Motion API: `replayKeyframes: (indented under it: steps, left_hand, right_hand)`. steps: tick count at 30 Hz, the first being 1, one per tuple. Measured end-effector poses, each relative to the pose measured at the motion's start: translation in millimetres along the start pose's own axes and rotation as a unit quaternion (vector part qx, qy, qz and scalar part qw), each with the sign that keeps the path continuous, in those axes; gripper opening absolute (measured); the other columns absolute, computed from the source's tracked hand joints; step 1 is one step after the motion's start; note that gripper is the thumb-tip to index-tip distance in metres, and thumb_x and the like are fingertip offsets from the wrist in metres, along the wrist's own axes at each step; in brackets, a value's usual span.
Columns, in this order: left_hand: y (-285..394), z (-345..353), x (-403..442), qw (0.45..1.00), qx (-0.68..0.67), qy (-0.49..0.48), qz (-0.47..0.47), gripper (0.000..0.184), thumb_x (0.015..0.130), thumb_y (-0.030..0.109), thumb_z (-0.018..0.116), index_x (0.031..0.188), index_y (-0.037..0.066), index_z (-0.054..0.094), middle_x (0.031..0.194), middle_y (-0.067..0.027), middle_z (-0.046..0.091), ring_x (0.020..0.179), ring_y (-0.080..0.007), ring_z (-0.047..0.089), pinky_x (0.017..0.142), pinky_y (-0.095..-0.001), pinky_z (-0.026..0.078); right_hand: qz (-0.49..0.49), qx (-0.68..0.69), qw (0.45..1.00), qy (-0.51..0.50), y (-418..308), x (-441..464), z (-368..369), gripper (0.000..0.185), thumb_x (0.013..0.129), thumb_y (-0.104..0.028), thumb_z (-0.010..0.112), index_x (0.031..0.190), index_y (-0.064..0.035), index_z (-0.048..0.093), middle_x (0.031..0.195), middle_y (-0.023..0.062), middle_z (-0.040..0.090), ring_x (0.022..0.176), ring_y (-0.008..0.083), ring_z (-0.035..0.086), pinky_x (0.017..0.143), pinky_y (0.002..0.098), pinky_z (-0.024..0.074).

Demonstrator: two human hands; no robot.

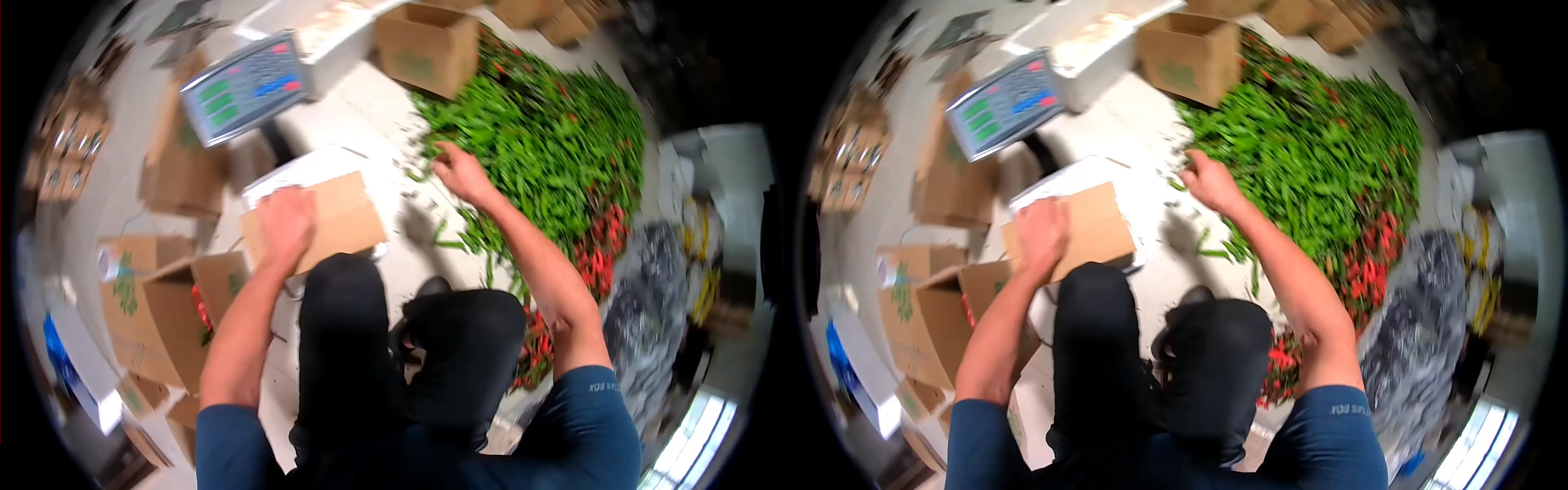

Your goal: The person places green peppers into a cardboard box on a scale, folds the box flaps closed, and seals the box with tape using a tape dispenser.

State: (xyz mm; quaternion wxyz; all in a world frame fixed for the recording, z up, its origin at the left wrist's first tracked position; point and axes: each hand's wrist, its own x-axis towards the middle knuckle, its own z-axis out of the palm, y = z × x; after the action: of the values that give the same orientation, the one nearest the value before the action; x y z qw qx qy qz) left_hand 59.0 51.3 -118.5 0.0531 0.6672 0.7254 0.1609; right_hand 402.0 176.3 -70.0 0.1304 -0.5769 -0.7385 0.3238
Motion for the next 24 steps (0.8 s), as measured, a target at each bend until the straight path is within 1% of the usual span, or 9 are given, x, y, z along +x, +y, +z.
replayKeyframes:
  steps: [5,7,8,10,12,17,19,21,24]
  left_hand:
    - [20.4,-14.4,4.7,0.996,0.049,-0.064,-0.041,0.042,0.105,0.035,0.045,0.120,0.001,0.066,0.118,-0.0227,0.067,0.117,-0.0390,0.058,0.105,-0.0492,0.038]
    - [17.7,-10.3,4.0,0.996,0.056,-0.055,-0.033,0.042,0.106,0.036,0.045,0.120,0.003,0.066,0.114,-0.0216,0.069,0.111,-0.0402,0.061,0.101,-0.0490,0.040]
    - [17.6,-8.3,3.6,0.998,0.043,-0.043,-0.030,0.041,0.106,0.036,0.045,0.120,0.004,0.067,0.114,-0.0209,0.069,0.110,-0.0403,0.061,0.100,-0.0492,0.040]
    - [19.5,-7.2,4.1,0.999,0.021,-0.033,-0.038,0.040,0.107,0.037,0.046,0.118,0.005,0.068,0.113,-0.0197,0.070,0.108,-0.0402,0.062,0.099,-0.0498,0.041]
    - [20.8,-5.6,4.3,0.999,0.016,-0.034,-0.038,0.041,0.108,0.037,0.045,0.116,0.004,0.069,0.113,-0.0190,0.071,0.108,-0.0395,0.062,0.098,-0.0499,0.042]
    - [23.9,-4.1,6.1,0.997,0.043,-0.046,-0.052,0.046,0.108,0.041,0.045,0.122,0.004,0.068,0.116,-0.0205,0.071,0.110,-0.0402,0.064,0.095,-0.0485,0.047]
    - [25.2,-1.4,4.9,0.996,0.043,-0.049,-0.059,0.046,0.108,0.041,0.045,0.124,0.004,0.067,0.117,-0.0210,0.070,0.110,-0.0407,0.064,0.095,-0.0484,0.048]
    - [20.3,0.6,7.4,0.997,0.038,-0.047,-0.055,0.047,0.108,0.041,0.045,0.124,0.004,0.067,0.118,-0.0213,0.070,0.110,-0.0412,0.065,0.094,-0.0483,0.049]
    - [27.3,-2.7,5.9,0.994,0.057,-0.057,-0.071,0.047,0.108,0.044,0.043,0.126,0.007,0.067,0.121,-0.0191,0.070,0.112,-0.0399,0.065,0.095,-0.0478,0.049]
  right_hand:
    - [0.311,0.071,0.943,0.097,238.5,-156.7,-15.6,0.056,0.087,-0.030,0.073,0.130,0.0044,0.063,0.103,0.0221,0.075,0.089,0.0293,0.073,0.085,0.0393,0.0567]
    - [0.386,0.114,0.912,0.079,283.9,-254.8,0.5,0.037,0.085,-0.027,0.075,0.098,0.0073,0.069,0.078,0.0143,0.072,0.068,0.0214,0.069,0.066,0.0386,0.0558]
    - [0.443,0.141,0.884,0.052,288.5,-295.3,8.4,0.028,0.088,-0.020,0.076,0.098,0.0047,0.068,0.077,0.0089,0.069,0.058,0.0153,0.062,0.053,0.0321,0.0519]
    - [0.482,0.106,0.864,0.105,316.3,-381.7,56.5,0.020,0.088,-0.014,0.077,0.094,0.0031,0.067,0.074,0.0066,0.066,0.056,0.0163,0.061,0.049,0.0322,0.0495]
    - [0.555,0.206,0.795,0.135,301.8,-438.2,88.9,0.024,0.081,-0.019,0.077,0.087,0.0030,0.069,0.068,0.0112,0.068,0.055,0.0187,0.062,0.054,0.0370,0.0508]
    - [0.559,0.138,0.817,0.037,272.4,-494.3,161.6,0.035,0.077,-0.024,0.080,0.102,0.0004,0.075,0.095,0.0224,0.074,0.090,0.0339,0.073,0.082,0.0401,0.0558]
    - [0.520,0.013,0.853,-0.044,255.1,-489.1,172.4,0.039,0.080,-0.023,0.076,0.109,0.0012,0.069,0.103,0.0239,0.073,0.098,0.0409,0.071,0.087,0.0453,0.0562]
    - [0.528,-0.047,0.848,-0.027,248.3,-476.6,184.3,0.037,0.081,-0.020,0.073,0.110,0.0017,0.066,0.106,0.0232,0.073,0.101,0.0416,0.070,0.089,0.0483,0.0560]
    - [0.489,-0.036,0.871,-0.030,257.8,-455.9,196.6,0.039,0.079,-0.024,0.077,0.107,-0.0010,0.063,0.106,0.0239,0.071,0.104,0.0437,0.068,0.088,0.0490,0.0551]
